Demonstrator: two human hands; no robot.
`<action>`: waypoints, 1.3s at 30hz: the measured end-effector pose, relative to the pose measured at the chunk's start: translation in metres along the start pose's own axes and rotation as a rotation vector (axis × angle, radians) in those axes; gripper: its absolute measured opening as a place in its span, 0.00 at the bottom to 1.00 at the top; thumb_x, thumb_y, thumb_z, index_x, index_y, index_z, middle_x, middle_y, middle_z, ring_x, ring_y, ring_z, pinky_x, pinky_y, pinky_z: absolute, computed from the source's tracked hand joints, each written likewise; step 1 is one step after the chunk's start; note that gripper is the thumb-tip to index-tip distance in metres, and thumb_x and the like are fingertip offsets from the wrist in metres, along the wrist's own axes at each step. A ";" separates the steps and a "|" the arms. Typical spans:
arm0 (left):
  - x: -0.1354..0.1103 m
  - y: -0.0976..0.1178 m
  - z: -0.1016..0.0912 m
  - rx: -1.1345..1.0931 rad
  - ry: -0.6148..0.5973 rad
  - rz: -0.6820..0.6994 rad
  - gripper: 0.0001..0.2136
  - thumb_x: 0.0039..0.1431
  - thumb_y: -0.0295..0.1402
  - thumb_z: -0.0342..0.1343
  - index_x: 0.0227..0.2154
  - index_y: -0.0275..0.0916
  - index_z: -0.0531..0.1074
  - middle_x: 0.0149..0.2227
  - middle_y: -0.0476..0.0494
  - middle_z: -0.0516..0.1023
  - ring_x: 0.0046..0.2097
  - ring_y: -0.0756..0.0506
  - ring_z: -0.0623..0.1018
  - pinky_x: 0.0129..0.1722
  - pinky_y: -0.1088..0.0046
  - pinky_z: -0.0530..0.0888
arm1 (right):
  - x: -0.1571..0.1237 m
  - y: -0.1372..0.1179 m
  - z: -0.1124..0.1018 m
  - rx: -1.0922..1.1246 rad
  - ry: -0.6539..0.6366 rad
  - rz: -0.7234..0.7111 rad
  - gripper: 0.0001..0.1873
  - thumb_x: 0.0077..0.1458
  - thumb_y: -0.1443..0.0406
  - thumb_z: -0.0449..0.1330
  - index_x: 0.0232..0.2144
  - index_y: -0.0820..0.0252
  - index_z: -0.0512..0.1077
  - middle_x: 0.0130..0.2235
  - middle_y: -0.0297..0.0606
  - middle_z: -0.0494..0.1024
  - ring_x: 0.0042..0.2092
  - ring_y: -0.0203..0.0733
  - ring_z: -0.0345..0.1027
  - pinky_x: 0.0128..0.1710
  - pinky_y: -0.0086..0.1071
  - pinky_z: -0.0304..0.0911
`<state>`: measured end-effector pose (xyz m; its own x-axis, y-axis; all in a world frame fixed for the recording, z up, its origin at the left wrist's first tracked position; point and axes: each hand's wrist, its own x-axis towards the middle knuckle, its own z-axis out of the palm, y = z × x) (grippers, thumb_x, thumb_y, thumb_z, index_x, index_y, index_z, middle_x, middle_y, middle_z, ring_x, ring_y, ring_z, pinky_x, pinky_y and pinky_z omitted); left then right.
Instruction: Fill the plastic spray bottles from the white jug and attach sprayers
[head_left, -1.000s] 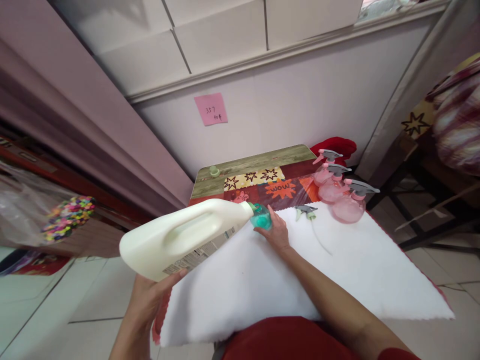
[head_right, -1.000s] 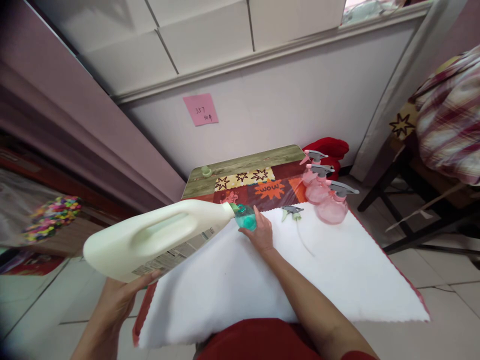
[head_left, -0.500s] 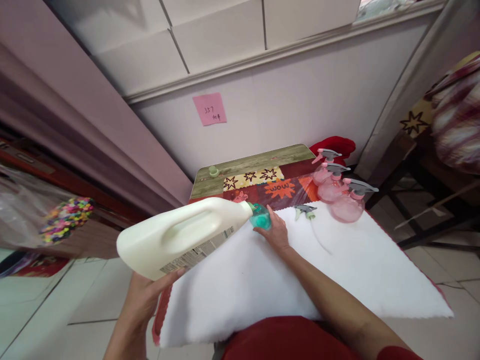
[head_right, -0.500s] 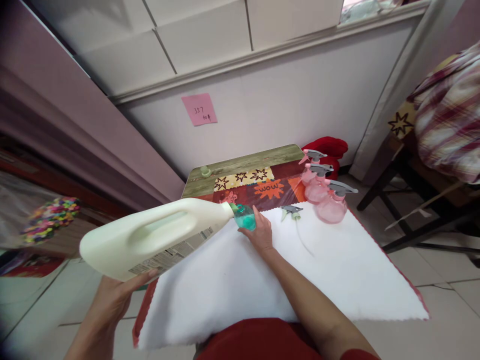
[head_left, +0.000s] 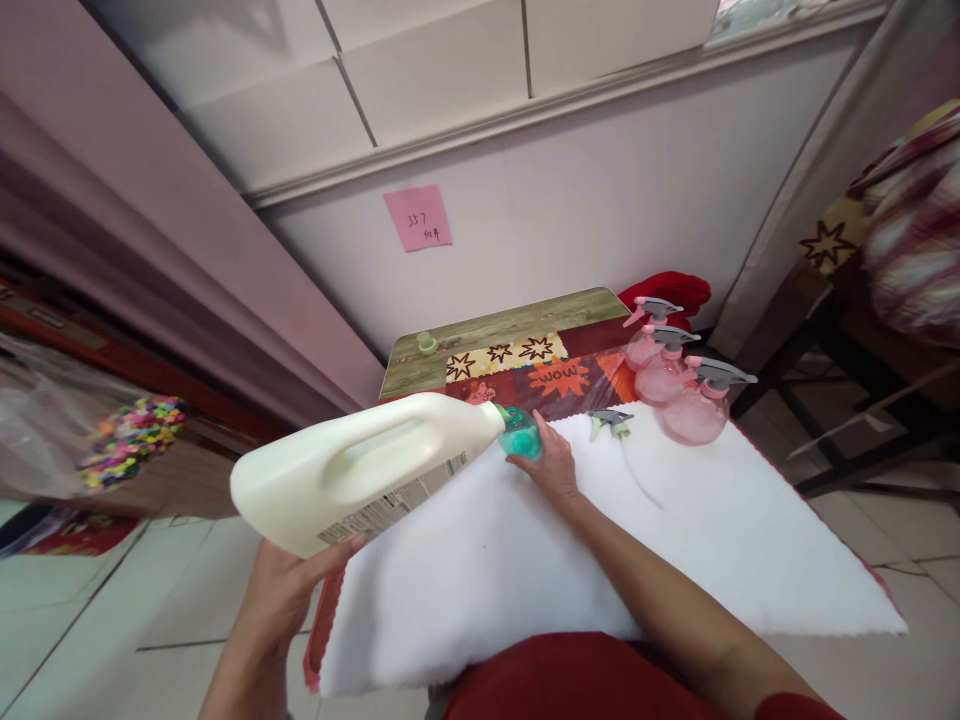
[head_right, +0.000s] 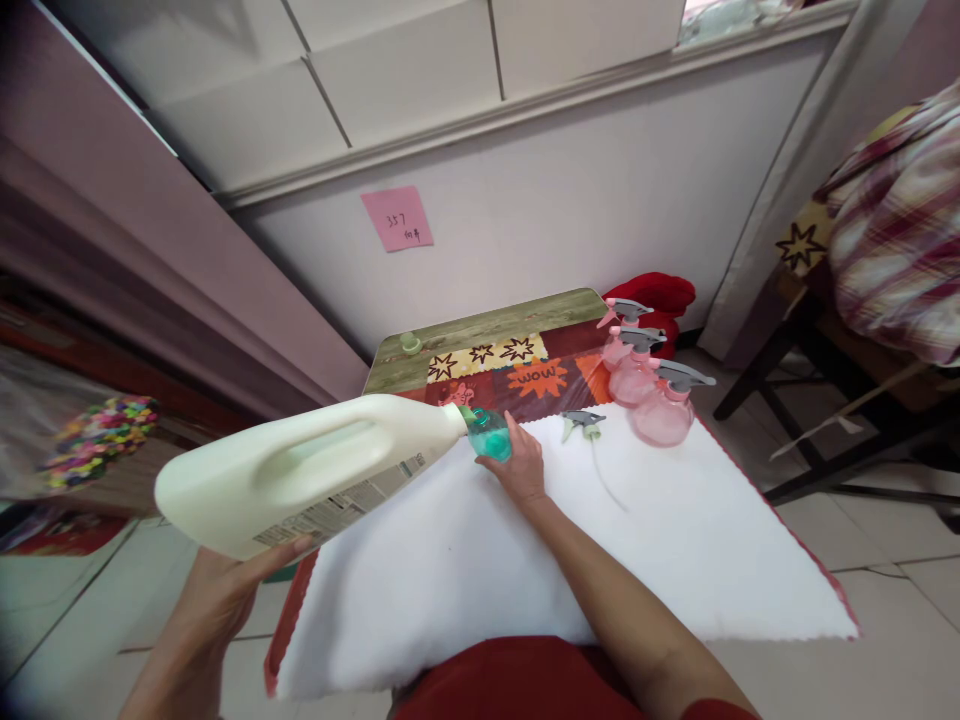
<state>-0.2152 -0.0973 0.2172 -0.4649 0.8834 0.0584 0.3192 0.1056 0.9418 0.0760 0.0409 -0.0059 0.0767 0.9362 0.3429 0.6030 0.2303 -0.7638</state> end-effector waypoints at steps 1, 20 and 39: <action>0.001 -0.003 -0.002 -0.019 -0.039 -0.019 0.37 0.31 0.36 0.78 0.51 0.44 0.78 0.46 0.40 0.85 0.51 0.29 0.82 0.51 0.55 0.79 | 0.000 0.000 0.000 -0.005 0.002 -0.003 0.51 0.53 0.44 0.67 0.70 0.56 0.55 0.60 0.51 0.76 0.59 0.57 0.70 0.60 0.50 0.62; 0.004 -0.002 -0.007 -0.063 -0.126 -0.017 0.33 0.37 0.33 0.77 0.52 0.44 0.78 0.50 0.41 0.84 0.56 0.29 0.79 0.56 0.52 0.76 | 0.000 -0.003 -0.002 0.023 -0.018 0.034 0.49 0.52 0.44 0.67 0.69 0.54 0.57 0.61 0.49 0.75 0.60 0.58 0.69 0.61 0.52 0.61; 0.003 0.003 -0.007 -0.044 -0.157 -0.055 0.32 0.41 0.33 0.75 0.53 0.42 0.77 0.51 0.42 0.84 0.56 0.31 0.80 0.56 0.54 0.77 | 0.000 -0.002 0.000 0.029 0.009 0.014 0.49 0.52 0.46 0.68 0.69 0.56 0.58 0.60 0.49 0.75 0.59 0.58 0.70 0.60 0.53 0.62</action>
<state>-0.2211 -0.0972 0.2227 -0.3445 0.9378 -0.0430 0.2587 0.1389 0.9559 0.0754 0.0404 -0.0044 0.0924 0.9371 0.3366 0.5785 0.2246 -0.7841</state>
